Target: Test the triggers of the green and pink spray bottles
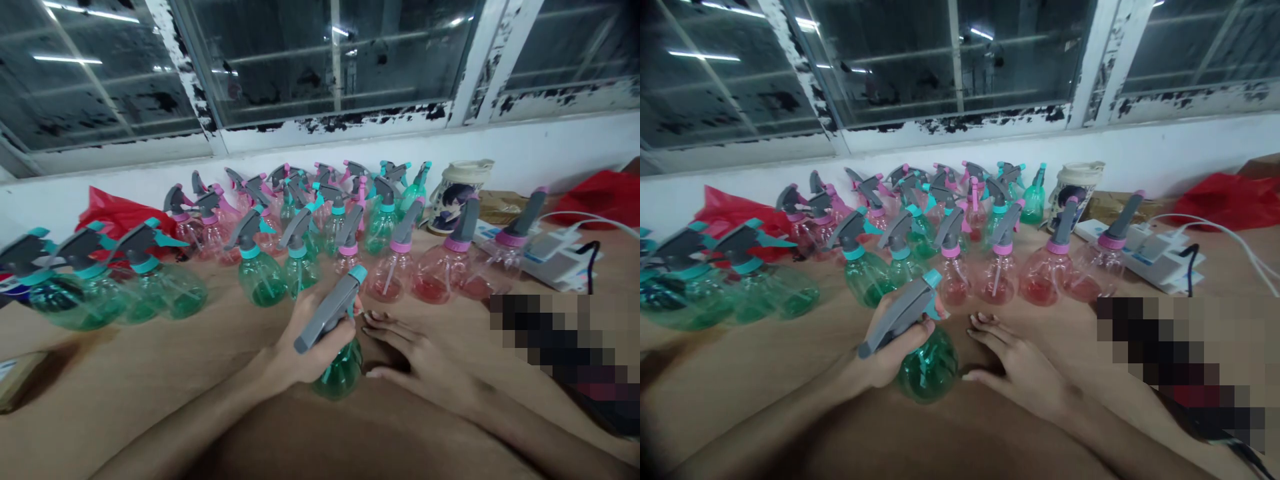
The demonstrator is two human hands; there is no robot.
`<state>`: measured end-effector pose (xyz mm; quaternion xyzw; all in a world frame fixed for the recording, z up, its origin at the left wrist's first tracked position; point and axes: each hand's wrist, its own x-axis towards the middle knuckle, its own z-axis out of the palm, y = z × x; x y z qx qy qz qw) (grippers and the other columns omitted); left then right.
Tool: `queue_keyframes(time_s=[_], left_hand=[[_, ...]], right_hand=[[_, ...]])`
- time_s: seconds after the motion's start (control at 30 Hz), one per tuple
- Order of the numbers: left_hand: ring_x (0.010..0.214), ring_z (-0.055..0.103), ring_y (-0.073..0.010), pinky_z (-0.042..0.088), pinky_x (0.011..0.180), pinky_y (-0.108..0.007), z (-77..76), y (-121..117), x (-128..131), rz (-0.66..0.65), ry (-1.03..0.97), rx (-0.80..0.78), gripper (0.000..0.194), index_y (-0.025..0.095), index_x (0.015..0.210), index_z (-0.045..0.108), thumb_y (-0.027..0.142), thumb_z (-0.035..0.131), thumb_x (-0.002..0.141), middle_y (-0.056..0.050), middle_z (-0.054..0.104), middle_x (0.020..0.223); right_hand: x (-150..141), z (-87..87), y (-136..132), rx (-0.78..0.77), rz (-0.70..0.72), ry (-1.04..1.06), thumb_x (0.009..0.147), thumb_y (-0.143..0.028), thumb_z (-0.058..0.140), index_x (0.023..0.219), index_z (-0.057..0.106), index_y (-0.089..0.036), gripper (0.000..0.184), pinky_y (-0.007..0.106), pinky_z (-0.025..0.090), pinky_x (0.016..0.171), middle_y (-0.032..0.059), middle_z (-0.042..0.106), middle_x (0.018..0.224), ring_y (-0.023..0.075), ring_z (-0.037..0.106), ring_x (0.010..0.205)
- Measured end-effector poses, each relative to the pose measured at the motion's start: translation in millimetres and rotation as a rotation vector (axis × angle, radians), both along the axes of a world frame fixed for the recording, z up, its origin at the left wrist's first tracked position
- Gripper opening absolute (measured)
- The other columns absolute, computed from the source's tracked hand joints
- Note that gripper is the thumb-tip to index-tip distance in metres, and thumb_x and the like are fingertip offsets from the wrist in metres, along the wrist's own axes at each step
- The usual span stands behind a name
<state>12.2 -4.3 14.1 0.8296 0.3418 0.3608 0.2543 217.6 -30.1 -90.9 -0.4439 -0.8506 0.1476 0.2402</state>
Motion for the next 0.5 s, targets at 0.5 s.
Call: queue_keyframes(time_s=[0.5], left_hand=[[0.073,0.058,-0.0181,0.049,0.065,-0.03,-2.9,-2.8,4.7,0.096,-0.04,-0.042,0.019,0.021,0.087,0.056,0.019,0.046,0.072,-0.004,0.059,0.081]], right_hand=[[3.1,-1.9,-0.3,-0.018,0.013,-0.036,0.082,-0.045,0.05,0.134,0.035,-0.025,0.058,0.046,0.034,0.102,0.0056,0.043,0.135,0.0233,0.035,0.126]])
